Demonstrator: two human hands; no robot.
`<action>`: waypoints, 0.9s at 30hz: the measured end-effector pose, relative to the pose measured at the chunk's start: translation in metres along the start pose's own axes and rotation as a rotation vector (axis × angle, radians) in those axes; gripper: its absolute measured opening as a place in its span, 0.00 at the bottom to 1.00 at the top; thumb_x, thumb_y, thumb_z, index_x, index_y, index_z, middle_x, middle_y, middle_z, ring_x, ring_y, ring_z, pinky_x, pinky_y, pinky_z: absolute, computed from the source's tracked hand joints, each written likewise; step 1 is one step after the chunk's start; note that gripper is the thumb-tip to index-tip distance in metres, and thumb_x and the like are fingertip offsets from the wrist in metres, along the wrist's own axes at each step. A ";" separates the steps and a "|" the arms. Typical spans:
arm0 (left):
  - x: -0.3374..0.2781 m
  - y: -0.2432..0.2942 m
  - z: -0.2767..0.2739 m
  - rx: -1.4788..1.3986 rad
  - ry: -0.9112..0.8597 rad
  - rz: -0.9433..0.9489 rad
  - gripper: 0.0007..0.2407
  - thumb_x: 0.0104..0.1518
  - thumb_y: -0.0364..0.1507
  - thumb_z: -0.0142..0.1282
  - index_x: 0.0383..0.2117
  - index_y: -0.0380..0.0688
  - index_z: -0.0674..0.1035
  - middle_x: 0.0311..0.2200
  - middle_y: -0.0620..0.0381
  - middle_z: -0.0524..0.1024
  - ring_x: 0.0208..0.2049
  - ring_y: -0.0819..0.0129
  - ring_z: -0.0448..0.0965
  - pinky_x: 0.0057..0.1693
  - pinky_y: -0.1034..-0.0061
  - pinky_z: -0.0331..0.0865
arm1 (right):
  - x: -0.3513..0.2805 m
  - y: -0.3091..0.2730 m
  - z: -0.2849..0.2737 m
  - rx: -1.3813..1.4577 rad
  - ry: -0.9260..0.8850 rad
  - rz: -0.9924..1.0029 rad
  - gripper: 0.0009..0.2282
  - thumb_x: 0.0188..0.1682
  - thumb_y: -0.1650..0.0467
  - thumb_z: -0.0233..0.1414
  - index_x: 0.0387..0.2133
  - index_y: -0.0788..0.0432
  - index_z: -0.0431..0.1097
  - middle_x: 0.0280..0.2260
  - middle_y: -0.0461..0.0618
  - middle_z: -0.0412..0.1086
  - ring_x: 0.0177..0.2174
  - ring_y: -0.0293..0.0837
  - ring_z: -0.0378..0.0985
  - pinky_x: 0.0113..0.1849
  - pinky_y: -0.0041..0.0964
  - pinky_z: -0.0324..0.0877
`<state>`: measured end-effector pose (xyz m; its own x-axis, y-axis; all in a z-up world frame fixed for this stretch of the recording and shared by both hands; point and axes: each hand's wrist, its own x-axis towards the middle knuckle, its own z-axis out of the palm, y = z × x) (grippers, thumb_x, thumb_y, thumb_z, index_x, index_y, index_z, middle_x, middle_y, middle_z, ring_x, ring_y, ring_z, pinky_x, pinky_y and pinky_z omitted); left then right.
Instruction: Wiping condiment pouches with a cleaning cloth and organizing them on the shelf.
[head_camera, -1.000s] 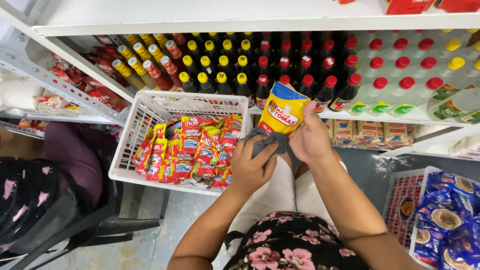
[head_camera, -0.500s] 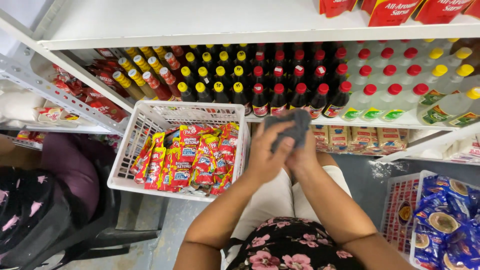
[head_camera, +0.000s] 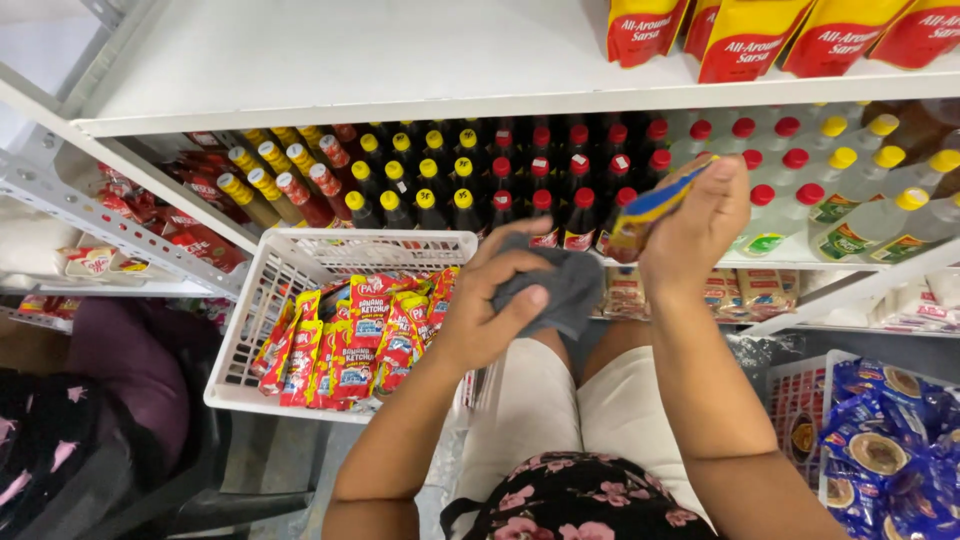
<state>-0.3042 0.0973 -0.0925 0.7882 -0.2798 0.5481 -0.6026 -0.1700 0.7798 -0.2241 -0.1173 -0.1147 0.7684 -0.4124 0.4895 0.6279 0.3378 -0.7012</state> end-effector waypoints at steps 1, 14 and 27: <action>0.012 0.018 -0.003 0.003 -0.053 0.127 0.09 0.63 0.31 0.57 0.44 0.42 0.80 0.62 0.39 0.69 0.63 0.49 0.71 0.67 0.64 0.64 | 0.006 0.002 0.003 -0.156 0.056 -0.120 0.18 0.64 0.57 0.43 0.30 0.57 0.56 0.26 0.43 0.59 0.28 0.35 0.63 0.32 0.30 0.62; 0.162 0.017 0.015 -0.257 0.064 0.089 0.10 0.69 0.31 0.55 0.44 0.34 0.80 0.33 0.63 0.78 0.38 0.79 0.74 0.47 0.81 0.72 | 0.063 -0.050 0.006 -0.111 -0.120 -0.253 0.14 0.65 0.58 0.40 0.45 0.56 0.62 0.44 0.46 0.68 0.43 0.37 0.73 0.44 0.30 0.71; 0.264 -0.051 0.026 -0.402 0.100 0.081 0.10 0.66 0.30 0.56 0.38 0.33 0.83 0.31 0.64 0.81 0.32 0.81 0.75 0.41 0.79 0.72 | 0.077 -0.022 -0.011 -0.465 -0.388 -0.185 0.10 0.66 0.68 0.46 0.44 0.64 0.71 0.46 0.51 0.73 0.48 0.41 0.74 0.52 0.34 0.70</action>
<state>-0.0683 0.0074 0.0046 0.7603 -0.1810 0.6238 -0.5820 0.2365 0.7780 -0.1802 -0.1661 -0.0667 0.6960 -0.0622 0.7154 0.7022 -0.1491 -0.6961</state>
